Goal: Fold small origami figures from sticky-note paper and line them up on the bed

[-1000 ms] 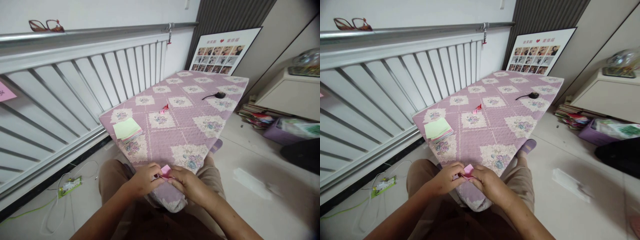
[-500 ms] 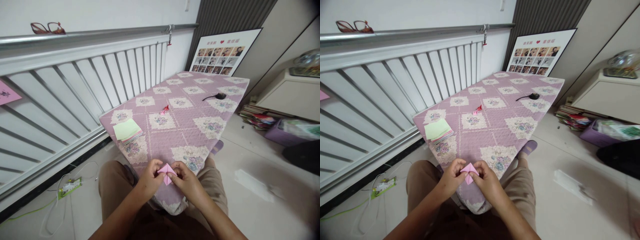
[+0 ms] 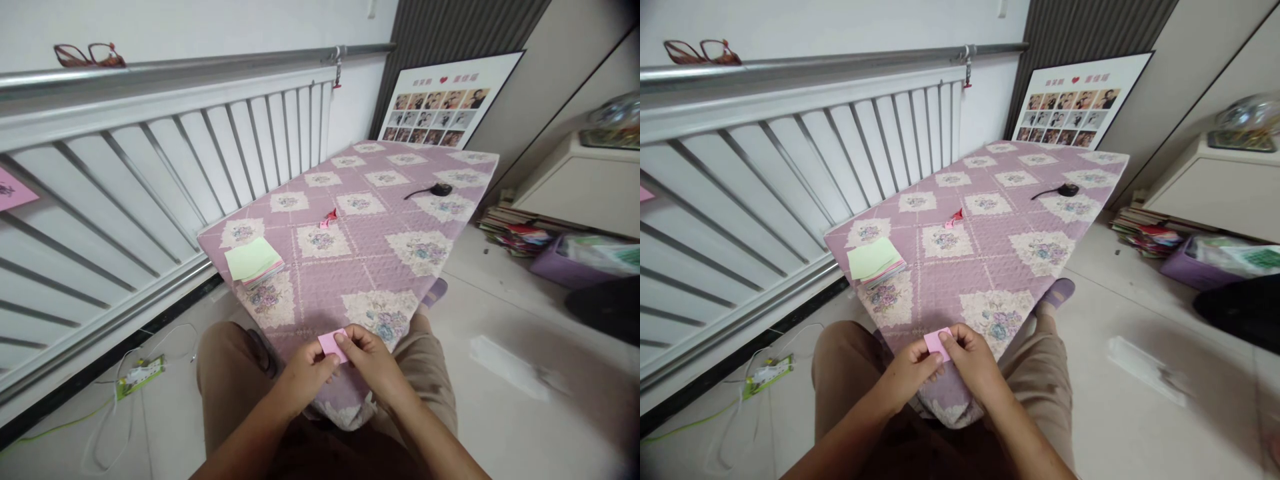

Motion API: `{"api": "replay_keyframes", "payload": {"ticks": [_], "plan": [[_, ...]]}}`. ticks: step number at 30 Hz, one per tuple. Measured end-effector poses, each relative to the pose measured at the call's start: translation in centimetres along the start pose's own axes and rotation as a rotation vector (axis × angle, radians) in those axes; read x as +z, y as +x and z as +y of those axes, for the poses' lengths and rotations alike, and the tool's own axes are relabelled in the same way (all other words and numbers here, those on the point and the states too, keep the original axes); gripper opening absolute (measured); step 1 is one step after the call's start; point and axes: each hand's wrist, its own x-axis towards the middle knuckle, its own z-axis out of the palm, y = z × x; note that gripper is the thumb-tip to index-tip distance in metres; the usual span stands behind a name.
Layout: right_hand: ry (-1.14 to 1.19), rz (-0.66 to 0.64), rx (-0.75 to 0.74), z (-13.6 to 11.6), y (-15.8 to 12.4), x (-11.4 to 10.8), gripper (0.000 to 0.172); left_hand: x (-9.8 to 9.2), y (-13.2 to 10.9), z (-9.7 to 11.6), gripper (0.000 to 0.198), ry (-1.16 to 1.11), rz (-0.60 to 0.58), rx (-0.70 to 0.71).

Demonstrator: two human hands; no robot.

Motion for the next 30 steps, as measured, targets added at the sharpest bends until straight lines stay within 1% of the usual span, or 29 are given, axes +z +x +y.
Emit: {"api": "replay_keyframes", "payload": {"ticks": [4,8,11,15,18,19,20,21,24,25,26,28,30], "plan": [[-0.01,0.042,0.006,0.1,0.1,0.1,0.04,0.2,-0.3,0.0,0.021,0.06,0.01,-0.025],[0.097,0.08,0.063,0.9,0.1,0.7,0.042,0.2,-0.4,-0.1,0.021,0.093,0.02,-0.027],[0.134,0.048,0.117,1.7,0.4,0.8,0.041,0.2,-0.3,-0.6,0.021,0.101,0.031,-0.059],[-0.038,0.009,0.053,2.3,1.2,-0.1,0.031,0.2,0.1,-1.9,0.022,0.137,0.025,-0.149],[-0.209,-0.013,0.025,2.7,1.8,-0.9,0.023,-0.4,0.3,-2.6,0.025,0.228,-0.061,-0.174],[-0.263,-0.027,0.022,2.9,2.0,-1.1,0.022,-0.7,0.3,-2.7,0.025,0.286,-0.076,-0.161],[-0.311,-0.039,0.017,3.1,2.2,-1.2,0.02,-1.1,0.4,-2.9,0.026,0.358,-0.066,-0.138],[-0.351,-0.049,0.01,3.4,2.3,-1.3,0.019,-1.5,0.5,-3.0,0.025,0.442,-0.023,-0.107],[-0.434,-0.061,-0.013,4.5,2.7,-1.2,0.016,-2.6,1.1,-3.1,0.025,0.668,0.161,0.015],[-0.458,-0.065,-0.025,4.8,2.8,-1.2,0.016,-2.7,1.5,-3.1,0.025,0.716,0.183,0.059],[-0.482,-0.07,-0.041,5.1,2.9,-1.1,0.016,-2.8,1.9,-3.1,0.024,0.755,0.179,0.1],[-0.523,-0.081,-0.072,5.3,3.0,-1.0,0.016,-2.6,2.6,-3.0,0.015,0.826,0.128,0.16],[-0.556,-0.086,-0.09,5.2,3.0,-0.9,0.014,-2.1,3.3,-3.0,0.009,0.904,0.083,0.181]]}}
